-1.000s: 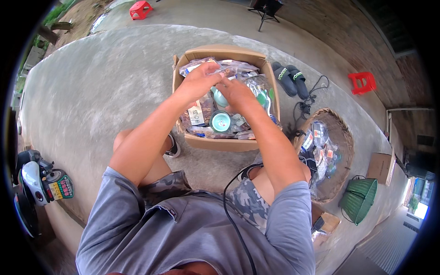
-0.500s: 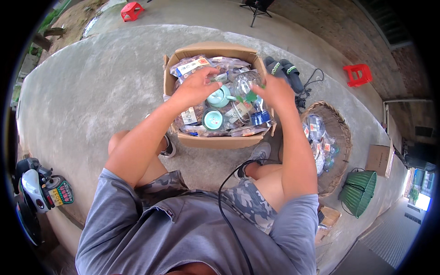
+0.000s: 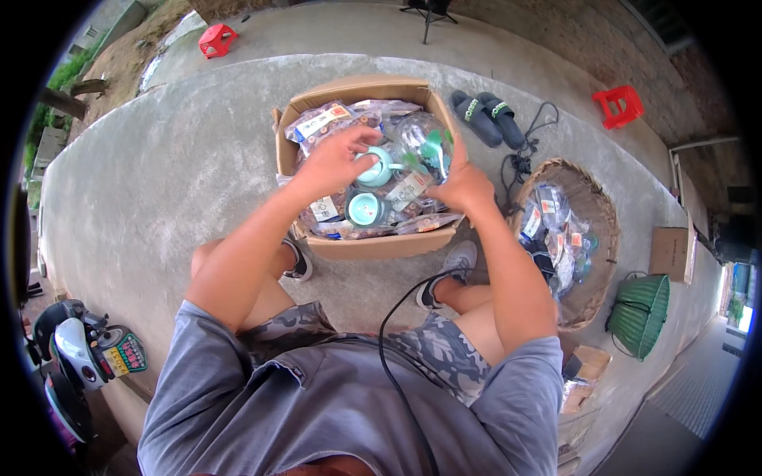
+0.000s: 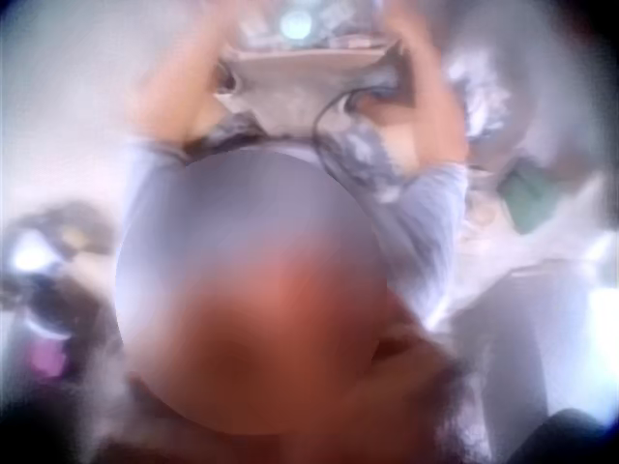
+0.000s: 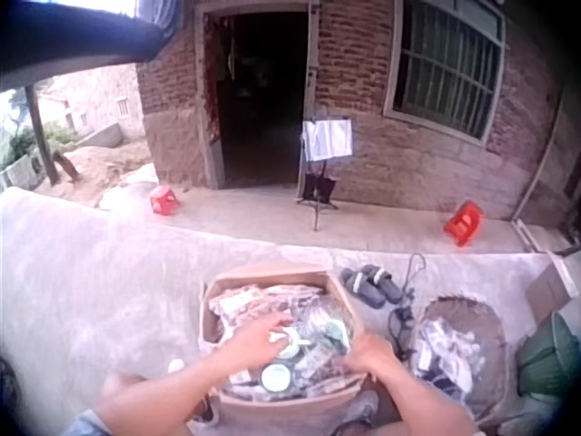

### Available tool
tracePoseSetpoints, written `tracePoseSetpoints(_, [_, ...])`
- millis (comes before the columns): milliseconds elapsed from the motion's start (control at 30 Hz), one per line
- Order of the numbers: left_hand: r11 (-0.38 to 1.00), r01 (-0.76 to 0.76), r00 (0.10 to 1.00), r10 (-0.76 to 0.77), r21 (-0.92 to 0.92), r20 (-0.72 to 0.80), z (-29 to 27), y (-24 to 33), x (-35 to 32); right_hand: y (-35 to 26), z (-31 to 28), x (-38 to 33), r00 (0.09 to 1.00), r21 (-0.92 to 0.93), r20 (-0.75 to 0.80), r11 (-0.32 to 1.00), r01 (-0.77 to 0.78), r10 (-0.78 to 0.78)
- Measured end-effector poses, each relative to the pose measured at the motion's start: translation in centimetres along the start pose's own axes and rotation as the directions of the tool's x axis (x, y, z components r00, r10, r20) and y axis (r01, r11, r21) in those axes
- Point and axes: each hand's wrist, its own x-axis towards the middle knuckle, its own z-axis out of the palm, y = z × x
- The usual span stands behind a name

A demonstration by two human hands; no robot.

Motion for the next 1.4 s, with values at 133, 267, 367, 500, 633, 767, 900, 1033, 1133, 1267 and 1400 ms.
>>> tracePoseSetpoints(133, [0.969,-0.215,0.968,0.195,0.12,0.159,2.3,1.2,-0.2,3.0,-1.4,1.1,0.975,0.402,-0.154,0.891,0.21,-0.16])
tracePoseSetpoints(267, [0.905,-0.342,0.939,0.32,0.251,0.125,4.4,1.5,-0.8,2.9,-3.5,1.0,0.979,0.411,-0.12,0.889,0.201,-0.166])
tracePoseSetpoints(367, [0.832,-0.437,0.897,0.43,0.342,0.101,4.1,1.9,-0.7,2.8,-3.7,0.7,0.977,0.618,-0.093,0.758,0.208,-0.192])
tracePoseSetpoints(500, [0.747,-0.5,0.843,0.536,0.439,0.048,3.1,3.3,-0.3,2.1,-4.5,0.4,0.966,0.786,0.035,0.604,0.132,-0.256])
tracePoseSetpoints(633, [0.649,-0.582,0.758,0.652,0.49,0.036,1.0,4.5,-0.2,-0.4,-5.1,-1.2,0.944,0.826,0.137,0.561,0.059,-0.3])
tracePoseSetpoints(767, [0.649,-0.616,0.686,0.721,0.446,-0.102,-0.8,5.2,0.4,-1.7,-5.8,-1.6,0.925,0.866,0.185,0.499,0.006,-0.332])
tracePoseSetpoints(900, [0.756,-0.522,0.705,0.643,0.396,-0.298,-2.9,5.2,0.5,-3.0,-7.1,-1.9,0.89,0.914,0.121,0.4,0.074,-0.44])
tracePoseSetpoints(1033, [0.811,-0.501,0.646,0.583,0.302,-0.493,-4.5,5.3,1.2,-2.1,-7.3,-1.7,0.823,0.868,-0.131,0.337,0.365,-0.553])
tracePoseSetpoints(1133, [0.842,-0.534,0.699,0.384,-0.083,-0.604,-4.5,5.0,2.1,-3.1,-5.7,-1.6,0.707,0.714,-0.37,0.302,0.631,-0.603])
tracePoseSetpoints(1267, [0.554,-0.288,0.922,-0.06,-0.781,-0.383,-3.9,3.8,1.6,-5.4,-4.4,-1.8,0.645,0.477,-0.453,0.444,0.759,-0.616])
tracePoseSetpoints(1400, [0.309,-0.091,0.933,-0.306,-0.947,-0.19,-3.1,5.1,1.3,-4.9,-3.8,-1.6,0.737,0.758,-0.361,0.28,0.589,-0.572])
